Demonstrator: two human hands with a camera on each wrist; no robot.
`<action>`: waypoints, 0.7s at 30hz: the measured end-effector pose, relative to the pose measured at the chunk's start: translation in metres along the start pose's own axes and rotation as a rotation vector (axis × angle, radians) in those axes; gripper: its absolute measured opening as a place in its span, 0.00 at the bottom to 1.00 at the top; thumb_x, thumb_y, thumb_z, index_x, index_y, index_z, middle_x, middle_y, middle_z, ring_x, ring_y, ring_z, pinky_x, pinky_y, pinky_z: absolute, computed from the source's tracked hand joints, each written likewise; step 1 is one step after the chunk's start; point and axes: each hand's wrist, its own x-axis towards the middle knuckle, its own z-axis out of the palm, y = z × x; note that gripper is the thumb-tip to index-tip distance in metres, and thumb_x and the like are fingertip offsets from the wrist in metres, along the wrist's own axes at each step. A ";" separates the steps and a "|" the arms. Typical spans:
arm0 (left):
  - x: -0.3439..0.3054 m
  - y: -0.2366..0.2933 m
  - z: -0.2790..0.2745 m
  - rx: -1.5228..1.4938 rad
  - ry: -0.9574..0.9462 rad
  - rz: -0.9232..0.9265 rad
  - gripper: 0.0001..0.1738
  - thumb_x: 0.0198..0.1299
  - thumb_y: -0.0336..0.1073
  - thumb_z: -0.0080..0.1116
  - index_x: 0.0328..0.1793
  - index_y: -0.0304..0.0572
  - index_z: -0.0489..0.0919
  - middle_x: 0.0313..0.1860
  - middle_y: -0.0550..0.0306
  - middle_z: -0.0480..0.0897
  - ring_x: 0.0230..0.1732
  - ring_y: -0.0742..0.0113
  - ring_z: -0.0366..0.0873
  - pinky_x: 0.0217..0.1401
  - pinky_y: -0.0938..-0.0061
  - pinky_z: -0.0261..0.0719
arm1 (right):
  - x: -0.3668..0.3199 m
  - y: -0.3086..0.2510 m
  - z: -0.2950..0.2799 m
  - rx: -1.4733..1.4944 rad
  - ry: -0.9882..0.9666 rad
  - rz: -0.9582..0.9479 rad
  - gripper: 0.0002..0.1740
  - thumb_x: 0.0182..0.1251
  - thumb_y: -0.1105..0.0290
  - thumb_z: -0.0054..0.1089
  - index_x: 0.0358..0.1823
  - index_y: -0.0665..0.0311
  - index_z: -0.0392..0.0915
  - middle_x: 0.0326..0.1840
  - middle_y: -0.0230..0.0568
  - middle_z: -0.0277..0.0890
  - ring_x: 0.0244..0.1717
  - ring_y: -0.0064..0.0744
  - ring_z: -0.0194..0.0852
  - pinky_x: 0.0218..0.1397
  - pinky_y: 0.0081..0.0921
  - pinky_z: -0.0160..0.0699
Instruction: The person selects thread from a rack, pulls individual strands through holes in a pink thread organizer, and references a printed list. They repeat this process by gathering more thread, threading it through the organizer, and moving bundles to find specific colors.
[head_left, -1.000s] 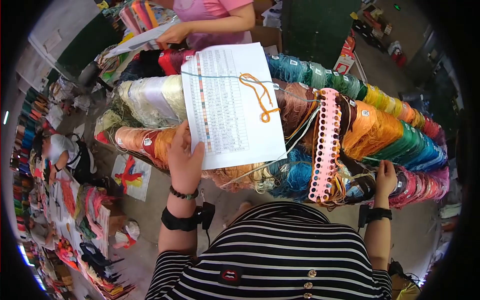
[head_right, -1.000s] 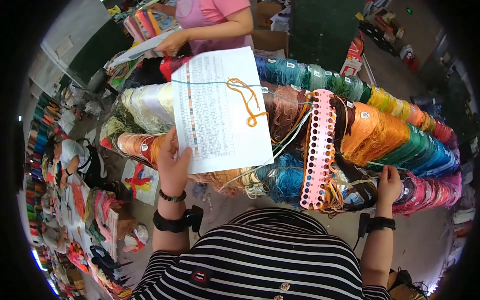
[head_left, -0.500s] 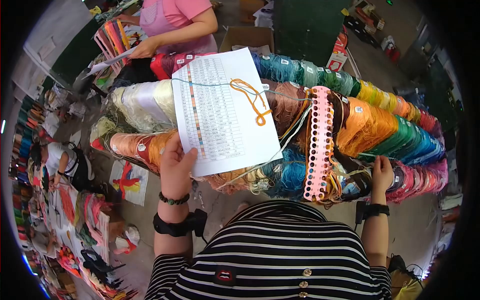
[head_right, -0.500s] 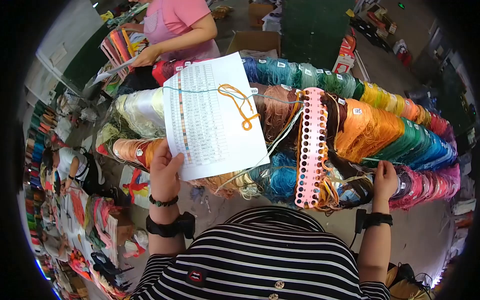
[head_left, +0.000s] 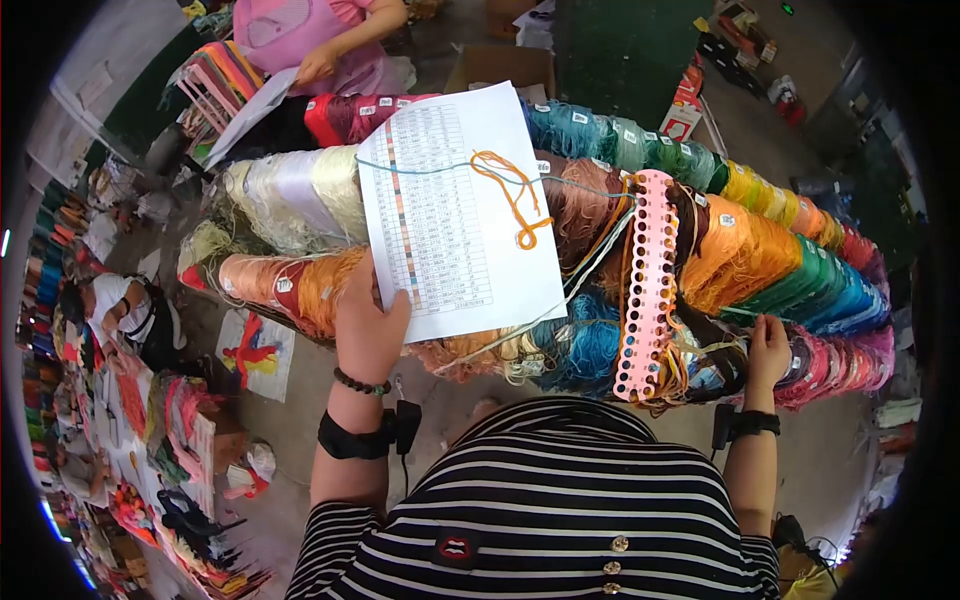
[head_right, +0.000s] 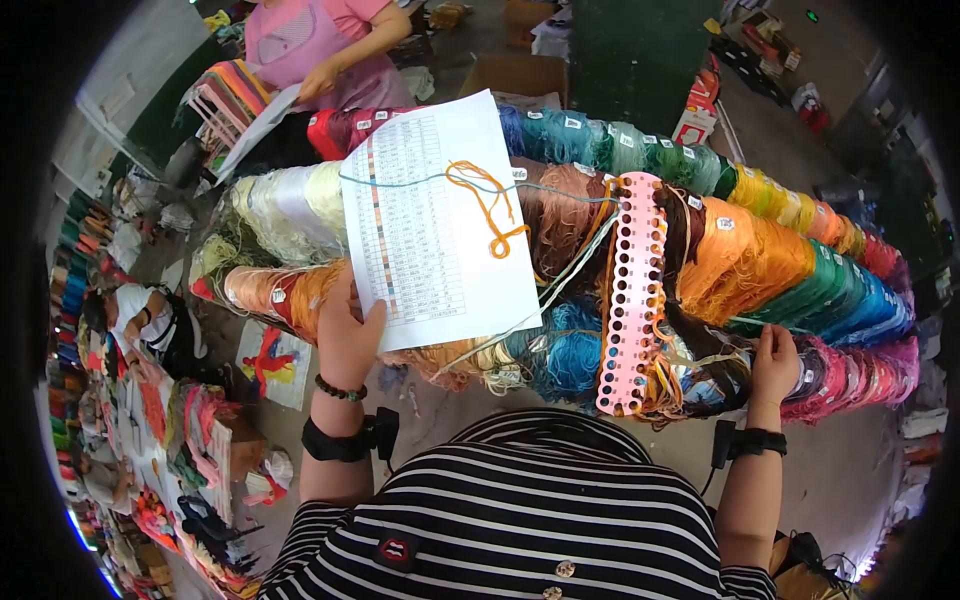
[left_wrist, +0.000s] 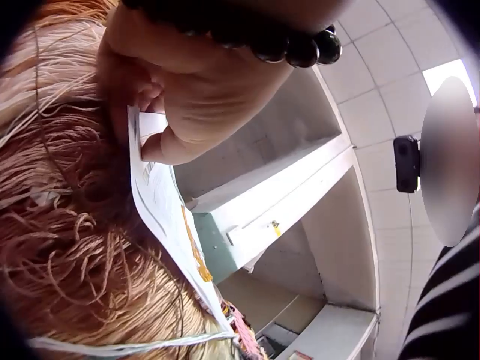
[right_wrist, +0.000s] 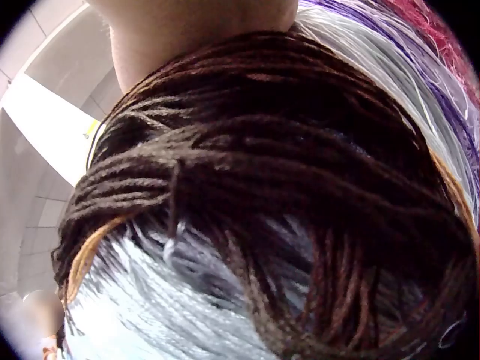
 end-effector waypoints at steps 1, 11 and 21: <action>-0.002 0.011 -0.002 0.177 0.011 0.010 0.31 0.57 0.28 0.60 0.67 0.26 0.68 0.57 0.39 0.80 0.56 0.51 0.80 0.61 0.64 0.76 | 0.000 0.004 0.002 0.005 -0.013 -0.006 0.12 0.71 0.63 0.59 0.39 0.65 0.80 0.31 0.47 0.80 0.31 0.39 0.79 0.38 0.31 0.76; 0.011 -0.012 0.009 0.775 0.014 0.248 0.33 0.59 0.32 0.59 0.70 0.28 0.68 0.63 0.34 0.76 0.64 0.41 0.73 0.68 0.63 0.69 | 0.052 0.033 -0.070 0.572 -0.018 0.336 0.14 0.66 0.65 0.64 0.46 0.69 0.82 0.34 0.35 0.82 0.34 0.21 0.77 0.40 0.21 0.76; -0.014 0.046 0.073 0.849 0.246 0.127 0.30 0.62 0.52 0.59 0.58 0.30 0.80 0.56 0.36 0.81 0.59 0.44 0.78 0.65 0.57 0.72 | 0.234 0.233 -0.161 0.324 0.026 0.321 0.12 0.65 0.65 0.63 0.38 0.68 0.85 0.26 0.35 0.81 0.26 0.24 0.76 0.31 0.25 0.74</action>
